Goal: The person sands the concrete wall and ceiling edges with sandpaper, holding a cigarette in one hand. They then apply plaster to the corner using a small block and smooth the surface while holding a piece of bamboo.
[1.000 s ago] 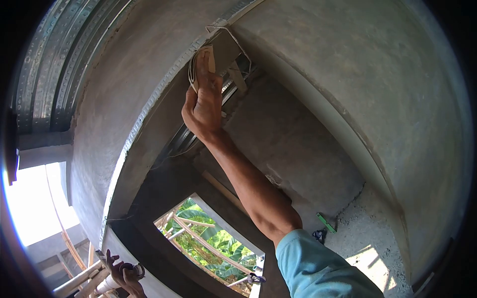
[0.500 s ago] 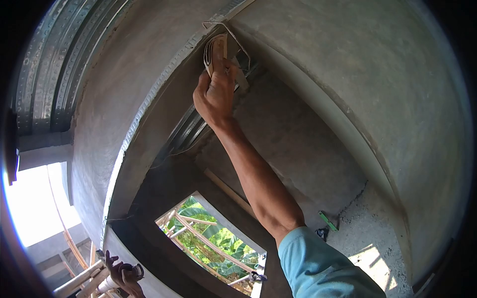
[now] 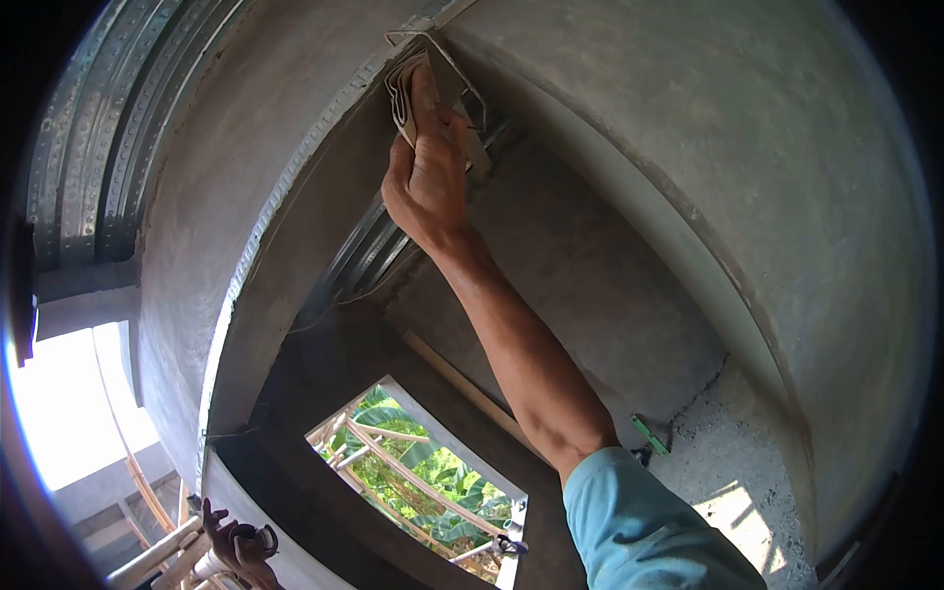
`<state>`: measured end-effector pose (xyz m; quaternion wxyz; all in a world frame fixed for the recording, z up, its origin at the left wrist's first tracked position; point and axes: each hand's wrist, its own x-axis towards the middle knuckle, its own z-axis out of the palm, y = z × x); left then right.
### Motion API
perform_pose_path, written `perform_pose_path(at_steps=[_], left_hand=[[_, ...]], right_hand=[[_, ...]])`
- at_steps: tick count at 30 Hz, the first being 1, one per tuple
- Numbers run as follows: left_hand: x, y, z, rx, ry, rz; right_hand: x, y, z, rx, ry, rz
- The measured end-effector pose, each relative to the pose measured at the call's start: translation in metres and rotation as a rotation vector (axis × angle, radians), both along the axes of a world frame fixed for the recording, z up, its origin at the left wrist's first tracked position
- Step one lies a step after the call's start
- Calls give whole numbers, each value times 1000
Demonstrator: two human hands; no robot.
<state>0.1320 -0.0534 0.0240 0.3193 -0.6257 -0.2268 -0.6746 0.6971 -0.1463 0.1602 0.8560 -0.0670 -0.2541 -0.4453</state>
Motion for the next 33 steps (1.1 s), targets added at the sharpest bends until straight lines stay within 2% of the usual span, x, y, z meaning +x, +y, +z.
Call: perform_pose_path(at_steps=[2,5,7,8,10,11,13,14,15,17,21,24,25,27,31,33], left_hand=[[3,-1,1,99,50,67],[23,-18,-1,10,-28,13],[42,-29,-4,-83,-132,-41],[35,-20,0,-84,-129,-49],[45,-22,12,179,-56,-10],[45,-34,4,291,202,98],[41,-28,9,338,207,92],[39,-26,10,388,219,93],[39,-25,6,387,215,99],[40,-22,-4,-14,-142,-67],[3,10,-2,117,-55,24],[-7,17,0,177,-9,71],[-8,16,1,183,-9,71],[-4,17,-2,148,-69,9],[-1,12,-2,152,-64,9],[-6,16,-3,108,-35,32]], right_hand=[[-8,4,5,23,-5,43],[-5,7,-15,-54,-100,24],[3,0,-42,-310,-390,-57],[5,-5,-54,-312,-386,-65],[5,-13,-70,-309,-306,83],[6,-14,-68,-314,-306,78],[8,-14,-52,-128,-191,119],[7,-12,-41,-128,-198,120],[3,-9,-27,-62,-136,59],[-7,-4,-5,-31,-55,-6],[-78,40,13,67,-78,23],[-110,68,-22,-118,-374,-41],[-110,70,-34,-113,-374,-42],[-96,61,-58,-168,-460,80],[-37,17,-45,4,-95,123],[-22,-1,-19,46,-91,146]])
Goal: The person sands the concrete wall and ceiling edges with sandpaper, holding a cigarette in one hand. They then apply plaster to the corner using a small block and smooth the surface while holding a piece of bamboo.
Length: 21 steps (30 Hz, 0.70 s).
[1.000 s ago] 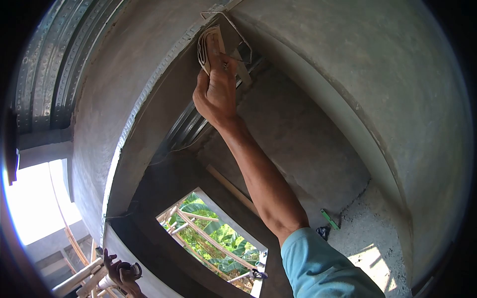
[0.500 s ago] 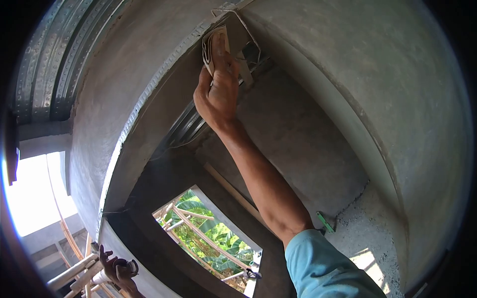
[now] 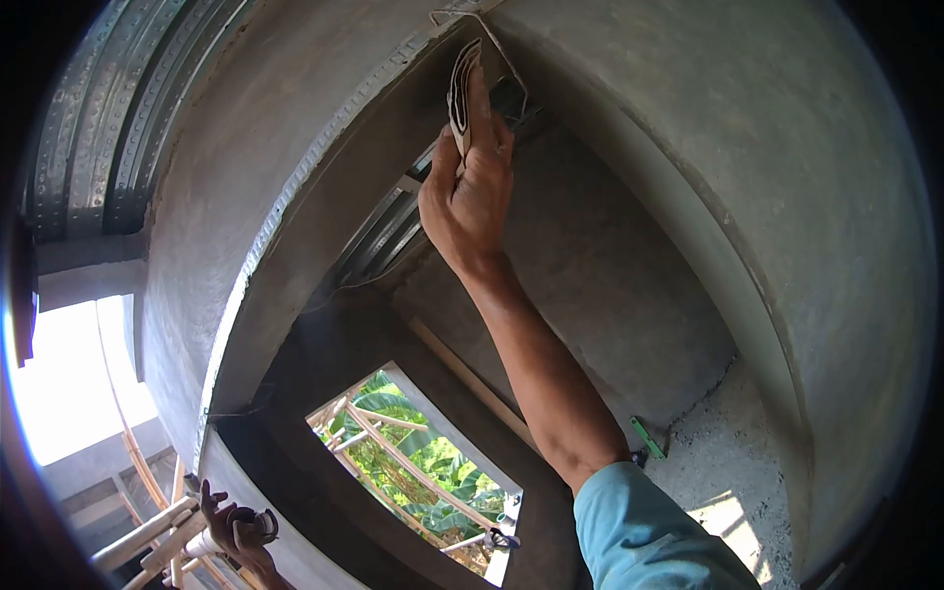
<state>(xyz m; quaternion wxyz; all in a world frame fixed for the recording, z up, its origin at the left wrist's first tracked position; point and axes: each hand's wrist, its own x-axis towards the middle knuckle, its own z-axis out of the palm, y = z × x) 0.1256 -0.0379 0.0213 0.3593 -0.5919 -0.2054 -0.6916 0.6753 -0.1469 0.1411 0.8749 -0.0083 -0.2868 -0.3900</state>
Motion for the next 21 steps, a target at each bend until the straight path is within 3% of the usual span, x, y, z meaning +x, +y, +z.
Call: perform_pose_path(at_steps=[2,4,6,8,10,11,14,18,21], left_hand=[[8,-4,0,7,-23,-9],[22,-25,-4,-80,64,-21],[20,-21,-5,-75,60,3],[24,-25,-6,-117,42,12],[26,-29,-6,-91,53,-19],[26,-30,-3,-63,64,-50],[14,-17,-6,-109,20,-84],[12,-6,0,27,-42,-33],[14,-14,-1,0,-16,-15]], right_hand=[[-3,1,15,46,8,31],[-25,14,37,72,112,-150],[-77,39,36,55,104,-133],[-121,69,24,2,-28,-141],[-143,92,-1,-50,-363,-81],[-149,94,-20,-49,-356,-82],[-126,86,-61,-191,-511,-123],[-48,58,-71,-157,-203,95],[-7,46,-50,-103,-163,232]])
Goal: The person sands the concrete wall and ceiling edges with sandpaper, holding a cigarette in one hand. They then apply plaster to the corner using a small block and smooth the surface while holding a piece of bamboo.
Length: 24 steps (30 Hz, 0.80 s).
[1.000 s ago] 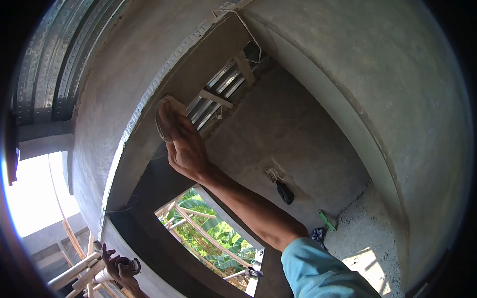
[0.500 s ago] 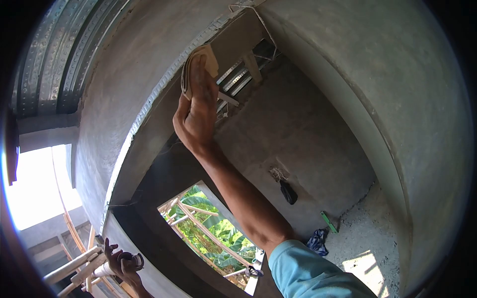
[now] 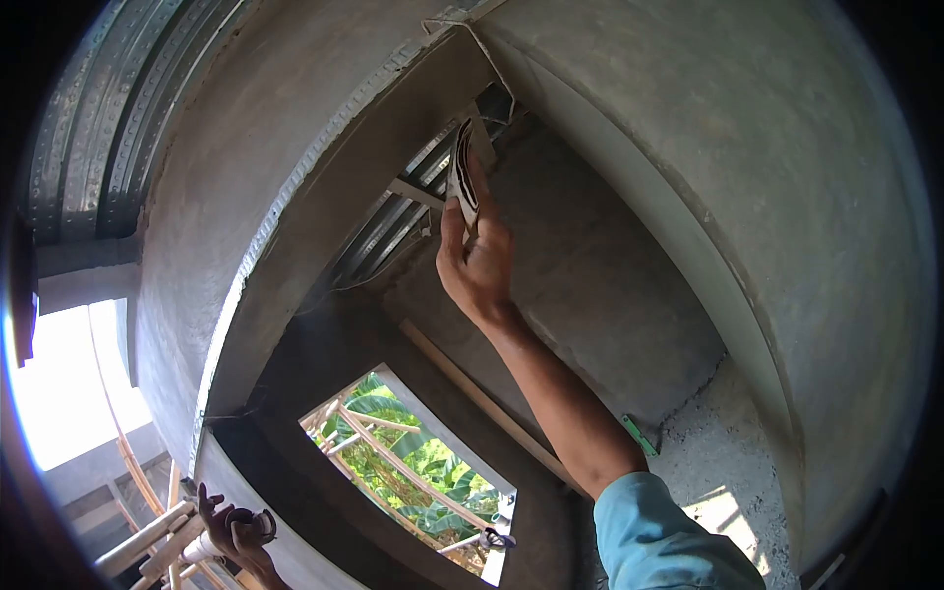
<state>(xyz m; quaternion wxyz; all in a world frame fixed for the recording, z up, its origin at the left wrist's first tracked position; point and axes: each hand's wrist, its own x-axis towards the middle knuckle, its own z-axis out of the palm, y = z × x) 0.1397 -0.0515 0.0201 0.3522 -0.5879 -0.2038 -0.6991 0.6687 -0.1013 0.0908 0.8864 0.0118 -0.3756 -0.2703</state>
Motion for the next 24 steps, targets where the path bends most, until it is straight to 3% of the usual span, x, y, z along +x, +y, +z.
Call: perform_pose_path(at_steps=[4,6,8,11,13,16,19,21,24], left_hand=[[3,-7,3,96,94,63],[4,-11,2,13,124,100],[3,-7,3,39,125,88],[1,-4,2,6,120,89],[-1,-2,0,-55,117,99],[-6,3,3,-51,67,78],[4,-9,3,-22,75,6],[21,-19,5,-16,48,-2],[11,-9,4,-37,62,-5]], right_hand=[[25,-7,32,88,55,-26],[32,-9,46,109,67,-47],[38,-9,57,89,175,-231],[10,1,71,-1,140,-35],[-15,27,76,45,185,-101],[-40,44,38,-12,-6,-259],[-38,10,2,-160,-204,-98],[-9,-13,12,-118,10,186],[15,-6,50,-37,108,-6]])
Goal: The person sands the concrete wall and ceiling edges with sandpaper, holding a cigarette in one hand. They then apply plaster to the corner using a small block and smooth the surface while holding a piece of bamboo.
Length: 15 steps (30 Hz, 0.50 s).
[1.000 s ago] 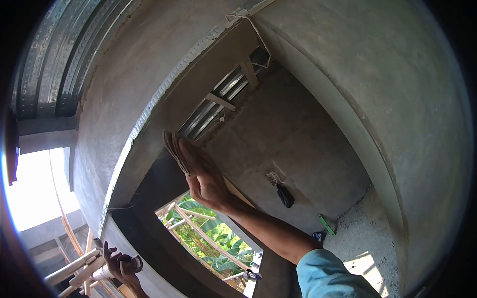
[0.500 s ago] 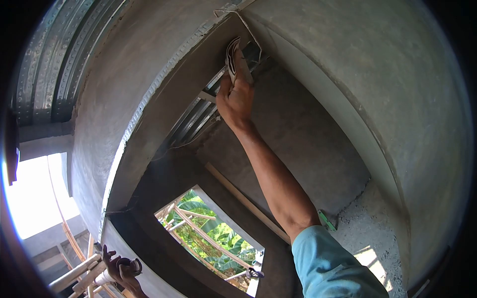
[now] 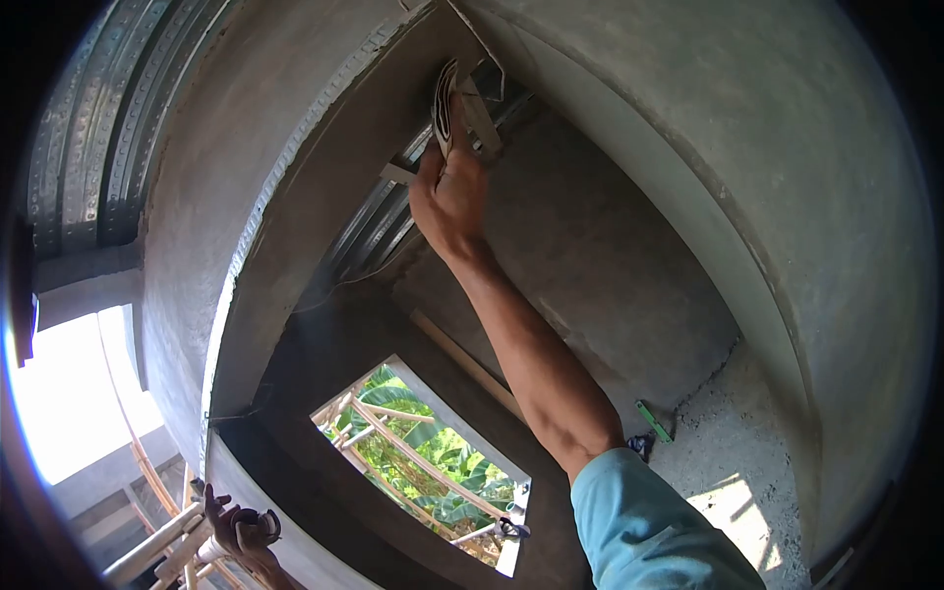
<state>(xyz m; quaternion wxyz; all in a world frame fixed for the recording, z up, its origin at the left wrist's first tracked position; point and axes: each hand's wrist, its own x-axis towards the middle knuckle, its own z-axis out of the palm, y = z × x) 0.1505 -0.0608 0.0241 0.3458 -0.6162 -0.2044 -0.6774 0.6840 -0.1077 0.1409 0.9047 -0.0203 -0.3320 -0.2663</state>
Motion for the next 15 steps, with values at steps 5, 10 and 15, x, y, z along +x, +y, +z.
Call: perform_pose_path(at_steps=[5,10,15], left_hand=[[4,-2,0,22,-5,-8],[-12,5,-1,-20,-16,22],[-8,15,5,154,-44,17]], right_hand=[[-52,32,16,-8,-45,-24],[-44,11,-51,-192,-331,23],[-1,2,-13,-115,-43,65]])
